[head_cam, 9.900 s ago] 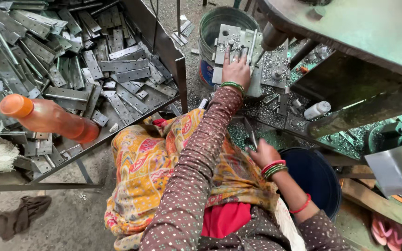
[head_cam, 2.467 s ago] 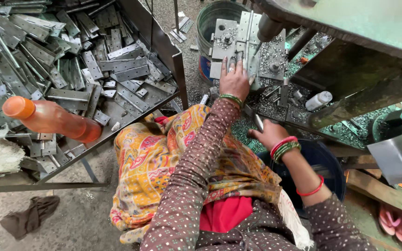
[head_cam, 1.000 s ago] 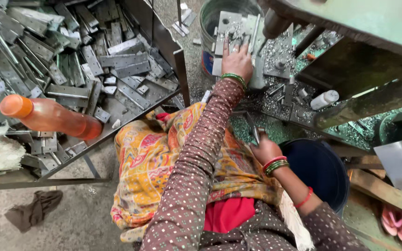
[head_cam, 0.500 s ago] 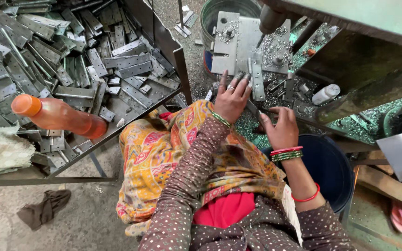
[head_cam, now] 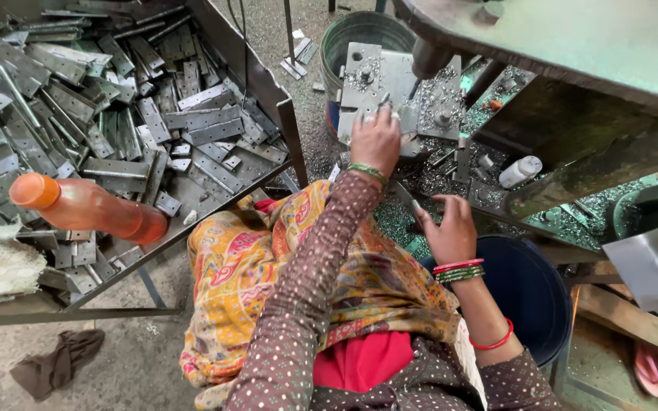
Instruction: The person sits on the floor and repeatedly picks up metal brackets from a bin, places them under a drill press, and operates the machine to drill holes. They then remove the processed brackets and place them into a pile. The person briefly drinks from a bottle before resuming the task.
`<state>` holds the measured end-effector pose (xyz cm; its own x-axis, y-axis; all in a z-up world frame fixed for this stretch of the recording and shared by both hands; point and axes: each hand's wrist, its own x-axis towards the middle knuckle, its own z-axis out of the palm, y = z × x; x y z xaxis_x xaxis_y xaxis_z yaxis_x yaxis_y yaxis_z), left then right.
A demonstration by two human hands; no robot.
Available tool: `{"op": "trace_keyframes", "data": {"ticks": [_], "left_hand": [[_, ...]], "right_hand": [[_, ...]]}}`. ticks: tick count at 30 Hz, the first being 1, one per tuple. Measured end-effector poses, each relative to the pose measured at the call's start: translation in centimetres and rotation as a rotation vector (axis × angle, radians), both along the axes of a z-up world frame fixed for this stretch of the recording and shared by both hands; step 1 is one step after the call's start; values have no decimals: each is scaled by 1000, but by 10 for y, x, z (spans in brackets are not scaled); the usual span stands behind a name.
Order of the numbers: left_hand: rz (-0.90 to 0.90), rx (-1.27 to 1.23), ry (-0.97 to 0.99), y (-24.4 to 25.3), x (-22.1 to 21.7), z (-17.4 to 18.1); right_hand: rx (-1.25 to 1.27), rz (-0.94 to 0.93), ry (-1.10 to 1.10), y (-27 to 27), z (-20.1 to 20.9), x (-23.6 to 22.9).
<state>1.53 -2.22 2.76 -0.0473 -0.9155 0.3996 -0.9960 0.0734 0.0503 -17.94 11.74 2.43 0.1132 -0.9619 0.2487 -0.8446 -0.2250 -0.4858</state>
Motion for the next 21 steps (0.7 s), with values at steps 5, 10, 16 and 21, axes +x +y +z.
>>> {"op": "trace_keyframes", "data": {"ticks": [5, 10, 16, 21], "left_hand": [[173, 282, 70, 36, 29, 0], [-25, 115, 21, 52, 5, 9], [-31, 210, 99, 21, -13, -4], [-34, 242, 75, 22, -8, 0]], "right_hand": [[27, 2, 53, 9, -3, 2], [-27, 36, 98, 2, -3, 3], [-28, 42, 111, 7, -28, -7], [249, 38, 261, 15, -61, -3]]}}
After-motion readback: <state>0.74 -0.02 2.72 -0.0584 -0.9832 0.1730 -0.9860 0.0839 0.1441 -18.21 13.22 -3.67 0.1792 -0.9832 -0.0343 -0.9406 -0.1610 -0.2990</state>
